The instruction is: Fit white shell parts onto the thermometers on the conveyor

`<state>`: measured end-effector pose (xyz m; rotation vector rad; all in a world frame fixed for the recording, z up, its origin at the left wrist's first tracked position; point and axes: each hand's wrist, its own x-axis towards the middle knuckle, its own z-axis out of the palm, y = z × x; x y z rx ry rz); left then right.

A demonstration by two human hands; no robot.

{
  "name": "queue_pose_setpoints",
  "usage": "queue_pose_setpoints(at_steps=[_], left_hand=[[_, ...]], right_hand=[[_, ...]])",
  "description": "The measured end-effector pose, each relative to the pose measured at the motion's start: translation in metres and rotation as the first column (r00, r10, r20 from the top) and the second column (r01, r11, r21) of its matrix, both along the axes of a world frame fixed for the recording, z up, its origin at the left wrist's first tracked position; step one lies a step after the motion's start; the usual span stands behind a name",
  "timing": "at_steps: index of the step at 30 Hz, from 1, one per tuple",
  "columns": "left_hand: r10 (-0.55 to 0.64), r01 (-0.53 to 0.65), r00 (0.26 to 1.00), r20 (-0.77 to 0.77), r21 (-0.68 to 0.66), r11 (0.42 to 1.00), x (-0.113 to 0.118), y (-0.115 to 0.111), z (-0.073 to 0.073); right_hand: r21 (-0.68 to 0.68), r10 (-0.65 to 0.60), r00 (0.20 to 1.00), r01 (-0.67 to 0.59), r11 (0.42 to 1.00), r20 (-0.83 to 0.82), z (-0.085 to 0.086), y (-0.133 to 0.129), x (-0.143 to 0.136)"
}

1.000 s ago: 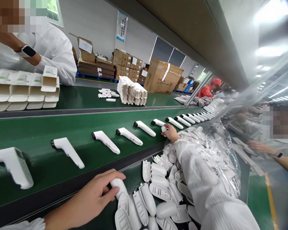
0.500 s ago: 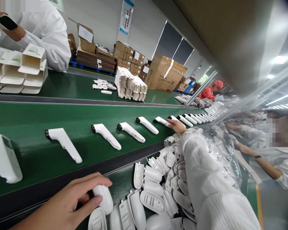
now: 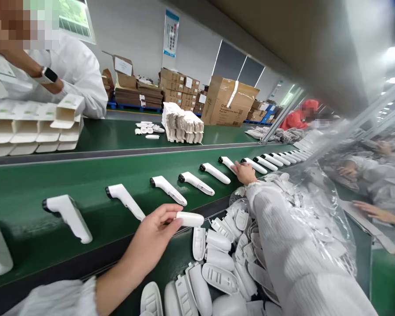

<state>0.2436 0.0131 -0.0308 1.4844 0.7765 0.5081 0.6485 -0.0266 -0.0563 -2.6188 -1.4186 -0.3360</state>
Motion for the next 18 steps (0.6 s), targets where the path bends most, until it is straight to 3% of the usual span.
queue_pose_setpoints(at_steps=[2,3,4,5,6,7,11,15,17,18], left_hand=[[-0.003,0.002,1.000,0.029,0.016,1.000,0.019,0.000,0.004],[-0.013,0.011,0.999,0.046,0.032,0.999,0.028,0.000,0.004],[-0.026,0.023,0.998,0.066,0.052,0.998,0.035,0.001,0.004],[-0.039,0.033,0.995,0.087,0.072,0.997,0.042,0.001,0.002],[-0.043,0.033,0.993,0.111,0.092,0.995,0.047,0.002,0.000],[-0.040,0.025,0.990,0.134,0.107,0.994,0.052,0.002,-0.002],[0.007,-0.032,0.986,0.168,0.144,0.989,0.064,-0.001,-0.014],[-0.003,-0.023,0.990,0.138,0.188,0.982,0.073,-0.003,-0.020],[0.026,-0.055,0.988,0.154,0.187,0.981,0.075,-0.003,-0.019],[0.036,-0.067,0.987,0.158,0.199,0.978,0.074,-0.004,-0.018]], right_hand=[[0.201,0.099,0.984,-0.068,0.977,-0.149,0.022,-0.008,-0.039],[0.304,0.297,0.901,-0.200,0.931,-0.317,0.033,-0.014,-0.062],[0.317,0.480,0.722,-0.363,0.876,-0.498,0.041,-0.020,-0.085],[0.301,0.554,0.536,-0.489,0.819,-0.637,0.048,-0.025,-0.106],[0.292,0.557,0.421,-0.544,0.787,-0.716,0.053,-0.030,-0.124],[0.287,0.533,0.356,-0.552,0.783,-0.768,0.056,-0.033,-0.138],[0.236,0.371,0.214,-0.475,0.848,-0.904,0.047,-0.035,-0.154],[0.299,0.367,0.098,-0.405,0.864,-0.925,0.030,-0.038,-0.153],[0.332,0.383,0.085,-0.352,0.875,-0.920,0.027,-0.042,-0.152],[0.339,0.394,0.122,-0.322,0.884,-0.911,0.026,-0.044,-0.149]])
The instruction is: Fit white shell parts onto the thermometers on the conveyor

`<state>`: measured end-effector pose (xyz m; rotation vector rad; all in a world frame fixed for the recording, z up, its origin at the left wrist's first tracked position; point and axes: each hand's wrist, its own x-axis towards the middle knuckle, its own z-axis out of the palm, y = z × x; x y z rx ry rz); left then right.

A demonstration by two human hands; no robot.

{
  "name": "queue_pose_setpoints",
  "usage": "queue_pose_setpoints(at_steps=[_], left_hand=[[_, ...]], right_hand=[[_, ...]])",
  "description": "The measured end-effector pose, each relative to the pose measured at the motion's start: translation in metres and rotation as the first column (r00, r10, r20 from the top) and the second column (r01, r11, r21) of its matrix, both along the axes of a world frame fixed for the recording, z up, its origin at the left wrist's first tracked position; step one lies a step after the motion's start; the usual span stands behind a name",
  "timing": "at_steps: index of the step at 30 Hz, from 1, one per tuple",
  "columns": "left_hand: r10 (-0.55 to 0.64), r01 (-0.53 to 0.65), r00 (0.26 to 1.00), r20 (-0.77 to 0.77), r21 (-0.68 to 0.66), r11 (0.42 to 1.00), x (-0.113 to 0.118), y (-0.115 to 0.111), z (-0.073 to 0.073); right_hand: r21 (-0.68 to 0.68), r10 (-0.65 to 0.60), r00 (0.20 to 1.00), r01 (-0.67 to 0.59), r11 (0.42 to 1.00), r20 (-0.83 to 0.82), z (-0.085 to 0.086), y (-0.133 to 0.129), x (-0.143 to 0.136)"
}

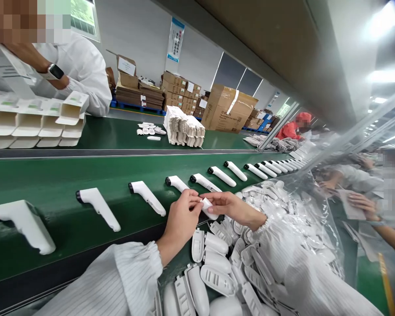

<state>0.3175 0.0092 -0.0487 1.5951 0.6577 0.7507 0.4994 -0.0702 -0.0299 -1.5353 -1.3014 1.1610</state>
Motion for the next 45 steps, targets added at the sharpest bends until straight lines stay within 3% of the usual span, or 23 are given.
queue_pose_setpoints(at_steps=[2,4,6,8,10,13,17,20,22,24,27,29,31,32,34,36,37,38,39,41,43,44,45], left_hand=[[-0.047,0.052,0.998,-0.044,0.111,0.992,-0.007,-0.003,0.003],[-0.220,0.277,0.954,-0.206,0.315,0.908,-0.020,-0.008,0.008],[-0.383,0.572,0.807,-0.449,0.438,0.693,-0.036,-0.013,0.014],[-0.436,0.747,0.650,-0.622,0.418,0.518,-0.051,-0.016,0.021],[-0.450,0.815,0.558,-0.697,0.358,0.455,-0.062,-0.016,0.027],[-0.490,0.847,0.507,-0.708,0.306,0.435,-0.070,-0.012,0.030],[-0.489,0.827,0.546,-0.680,0.346,0.443,-0.072,-0.006,0.022],[-0.444,0.791,0.602,-0.663,0.423,0.442,-0.067,-0.008,0.014],[-0.406,0.740,0.665,-0.627,0.480,0.471,-0.062,-0.010,0.011],[-0.369,0.674,0.729,-0.577,0.509,0.536,-0.057,-0.011,0.010],[-0.287,0.502,0.845,-0.452,0.482,0.718,-0.048,-0.007,0.015],[-0.199,0.320,0.919,-0.340,0.348,0.881,-0.042,-0.002,0.020],[-0.094,0.106,0.974,-0.206,0.048,0.993,-0.033,0.003,0.023],[-0.036,0.018,0.991,-0.128,-0.141,0.990,-0.029,0.004,0.024],[0.085,-0.058,0.996,0.037,-0.465,0.884,-0.017,0.003,0.022],[0.152,-0.001,0.970,0.192,-0.618,0.786,-0.002,-0.001,0.017],[0.149,0.045,0.956,0.254,-0.626,0.778,0.006,-0.005,0.013],[0.113,0.079,0.952,0.285,-0.585,0.807,0.014,-0.008,0.009],[0.055,0.099,0.958,0.280,-0.507,0.856,0.023,-0.012,0.005],[-0.062,0.114,0.982,0.179,-0.299,0.947,0.036,-0.017,-0.002],[-0.134,0.144,0.988,0.078,-0.134,0.980,0.041,-0.020,-0.008],[-0.203,0.204,0.979,0.029,-0.030,0.978,0.040,-0.021,-0.010],[-0.295,0.298,0.955,-0.043,0.103,0.949,0.038,-0.022,-0.010]], right_hand=[[0.066,-0.124,0.978,0.114,0.991,0.168,-0.001,0.001,0.013],[0.169,-0.256,0.861,0.201,0.965,0.439,-0.002,0.006,0.035],[0.204,-0.287,0.713,0.202,0.958,0.640,-0.003,0.015,0.061],[0.155,-0.226,0.647,0.166,0.974,0.728,-0.004,0.023,0.082],[0.102,-0.165,0.630,0.135,0.986,0.759,-0.004,0.027,0.096],[0.089,-0.127,0.629,0.092,0.992,0.767,0.000,0.022,0.105],[0.067,-0.100,0.693,0.074,0.995,0.714,0.007,0.011,0.111],[0.011,-0.100,0.717,0.128,0.992,0.689,0.002,0.012,0.112],[-0.031,-0.099,0.657,0.182,0.983,0.748,-0.009,0.017,0.109],[-0.025,-0.096,0.532,0.216,0.976,0.841,-0.023,0.023,0.105],[0.058,-0.141,0.368,0.227,0.972,0.919,-0.039,0.028,0.100],[0.098,-0.180,0.339,0.246,0.964,0.924,-0.041,0.030,0.100],[0.120,-0.212,0.348,0.266,0.956,0.913,-0.036,0.032,0.098],[0.137,-0.228,0.338,0.273,0.952,0.913,-0.032,0.032,0.094],[0.214,-0.321,0.368,0.303,0.929,0.873,-0.022,0.030,0.079],[0.282,-0.469,0.571,0.388,0.878,0.674,-0.016,0.025,0.053],[0.282,-0.528,0.701,0.447,0.849,0.479,-0.016,0.021,0.037],[0.248,-0.556,0.794,0.504,0.827,0.243,-0.016,0.018,0.022],[0.213,-0.566,0.823,0.547,0.809,0.037,-0.017,0.014,0.008],[0.188,-0.592,0.778,0.627,0.756,-0.211,-0.019,0.008,-0.005],[0.241,-0.648,0.725,0.689,0.683,-0.236,-0.018,0.005,0.002],[0.279,-0.667,0.726,0.683,0.675,-0.167,-0.016,0.005,0.013],[0.311,-0.663,0.747,0.641,0.702,-0.042,-0.014,0.005,0.026]])
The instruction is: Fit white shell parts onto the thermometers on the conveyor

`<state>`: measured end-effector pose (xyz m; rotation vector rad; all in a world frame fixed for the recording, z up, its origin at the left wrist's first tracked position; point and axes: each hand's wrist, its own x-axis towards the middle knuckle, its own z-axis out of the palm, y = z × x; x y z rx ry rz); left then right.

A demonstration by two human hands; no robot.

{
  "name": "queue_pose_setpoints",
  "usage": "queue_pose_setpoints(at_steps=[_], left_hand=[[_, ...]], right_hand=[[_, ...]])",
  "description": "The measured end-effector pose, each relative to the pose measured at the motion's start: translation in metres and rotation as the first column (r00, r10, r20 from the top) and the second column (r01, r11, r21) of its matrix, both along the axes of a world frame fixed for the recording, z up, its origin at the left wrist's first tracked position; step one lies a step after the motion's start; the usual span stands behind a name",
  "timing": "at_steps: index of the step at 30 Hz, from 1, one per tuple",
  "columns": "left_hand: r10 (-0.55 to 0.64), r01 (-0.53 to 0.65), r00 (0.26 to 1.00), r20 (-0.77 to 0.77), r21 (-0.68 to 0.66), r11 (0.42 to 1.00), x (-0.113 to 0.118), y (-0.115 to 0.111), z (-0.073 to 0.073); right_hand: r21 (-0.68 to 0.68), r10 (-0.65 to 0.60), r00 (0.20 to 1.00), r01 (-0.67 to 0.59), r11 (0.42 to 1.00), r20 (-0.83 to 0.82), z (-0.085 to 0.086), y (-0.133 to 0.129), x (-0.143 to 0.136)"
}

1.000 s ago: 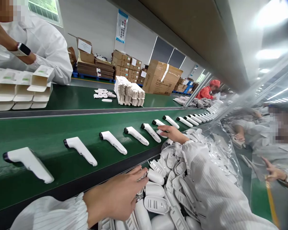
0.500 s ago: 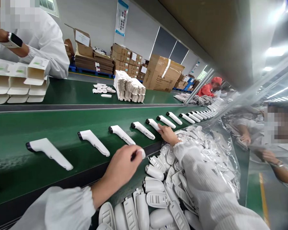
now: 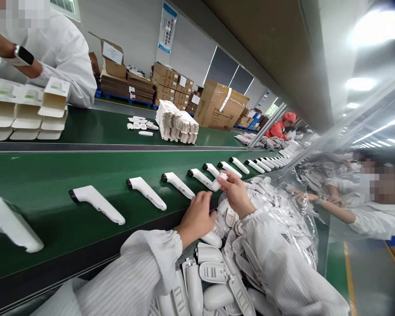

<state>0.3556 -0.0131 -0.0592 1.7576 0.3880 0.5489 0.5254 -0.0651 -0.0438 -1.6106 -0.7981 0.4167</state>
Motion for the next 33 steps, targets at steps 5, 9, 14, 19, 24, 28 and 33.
queue_pose_setpoints(at_steps=[5,9,14,19,24,28,33], left_hand=[[-0.173,0.422,0.893,-0.415,0.640,0.641,-0.015,-0.012,0.005],[-0.142,0.440,0.875,-0.463,0.637,0.634,-0.016,-0.017,0.009],[-0.127,0.366,0.892,-0.433,0.528,0.766,-0.026,0.001,0.011],[-0.039,0.088,0.958,-0.284,0.164,0.983,-0.051,0.028,0.018],[0.031,-0.002,0.992,-0.121,0.239,0.971,-0.058,0.048,0.020],[-0.040,0.005,0.999,0.037,0.673,0.739,-0.044,0.053,0.018],[0.080,-0.004,0.995,-0.059,0.781,0.625,-0.028,0.036,0.016]], right_hand=[[-0.566,0.515,0.712,-0.199,0.800,0.478,0.007,0.011,0.062],[-0.735,0.646,0.562,-0.096,0.671,0.517,-0.003,0.025,0.080],[-0.713,0.583,0.512,0.084,0.696,0.630,-0.015,0.039,0.082],[-0.619,0.428,0.561,0.204,0.758,0.709,-0.008,0.047,0.067],[-0.505,0.388,0.904,-0.253,0.825,0.181,0.021,0.031,0.010],[-0.273,0.595,0.678,-0.727,0.631,-0.431,0.039,0.011,-0.025],[-0.221,0.465,0.841,-0.526,0.821,-0.275,0.030,0.004,0.010]])
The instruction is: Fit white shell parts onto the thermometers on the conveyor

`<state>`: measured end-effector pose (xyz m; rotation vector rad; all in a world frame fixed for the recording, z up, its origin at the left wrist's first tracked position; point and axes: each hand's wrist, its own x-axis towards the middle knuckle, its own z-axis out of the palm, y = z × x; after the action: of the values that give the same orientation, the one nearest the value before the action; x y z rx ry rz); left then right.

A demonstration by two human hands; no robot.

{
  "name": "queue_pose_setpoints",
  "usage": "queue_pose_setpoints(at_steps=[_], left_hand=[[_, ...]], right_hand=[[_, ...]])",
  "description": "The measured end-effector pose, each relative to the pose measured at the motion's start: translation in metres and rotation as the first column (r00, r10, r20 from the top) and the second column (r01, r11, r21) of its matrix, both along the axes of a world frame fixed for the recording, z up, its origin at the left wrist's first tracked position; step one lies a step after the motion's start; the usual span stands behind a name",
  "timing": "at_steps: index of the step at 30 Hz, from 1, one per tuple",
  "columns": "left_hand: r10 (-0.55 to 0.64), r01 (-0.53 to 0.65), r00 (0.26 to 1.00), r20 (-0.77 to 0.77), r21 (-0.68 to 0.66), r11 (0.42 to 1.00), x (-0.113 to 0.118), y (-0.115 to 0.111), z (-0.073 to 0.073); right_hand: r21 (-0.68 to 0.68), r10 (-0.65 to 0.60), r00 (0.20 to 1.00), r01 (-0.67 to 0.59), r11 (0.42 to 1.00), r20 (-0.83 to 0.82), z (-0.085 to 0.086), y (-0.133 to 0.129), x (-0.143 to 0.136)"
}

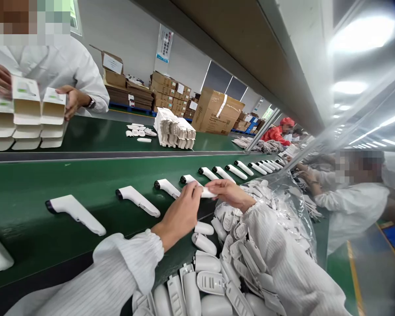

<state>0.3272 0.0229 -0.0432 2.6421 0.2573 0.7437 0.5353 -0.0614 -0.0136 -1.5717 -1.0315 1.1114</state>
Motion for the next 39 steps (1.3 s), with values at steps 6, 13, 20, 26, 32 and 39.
queue_pose_setpoints(at_steps=[6,13,20,26,32,39], left_hand=[[-0.059,0.138,0.919,-0.390,0.178,0.974,-0.001,-0.034,-0.015],[0.042,0.045,0.892,-0.449,0.180,0.983,0.000,-0.048,-0.009],[0.016,-0.087,0.979,-0.205,-0.346,0.934,-0.010,-0.008,-0.002],[0.142,-0.164,0.986,-0.084,-0.617,0.770,0.000,0.003,0.006],[-0.062,-0.017,0.981,-0.183,-0.402,0.915,-0.015,-0.025,-0.001],[-0.172,0.149,0.903,-0.393,-0.089,0.985,-0.035,-0.047,-0.015]], right_hand=[[0.124,-0.262,0.682,0.245,0.962,0.683,-0.055,0.014,0.033],[0.074,-0.165,0.498,0.197,0.978,0.851,-0.074,0.010,0.024],[0.043,-0.126,0.427,0.198,0.979,0.896,-0.047,0.019,0.025],[-0.050,0.152,0.648,-0.173,0.984,0.746,0.001,0.002,-0.020],[0.037,-0.007,0.699,-0.028,0.999,0.715,-0.017,0.017,-0.015],[0.036,-0.066,0.373,0.088,0.996,0.925,-0.066,0.019,0.013]])
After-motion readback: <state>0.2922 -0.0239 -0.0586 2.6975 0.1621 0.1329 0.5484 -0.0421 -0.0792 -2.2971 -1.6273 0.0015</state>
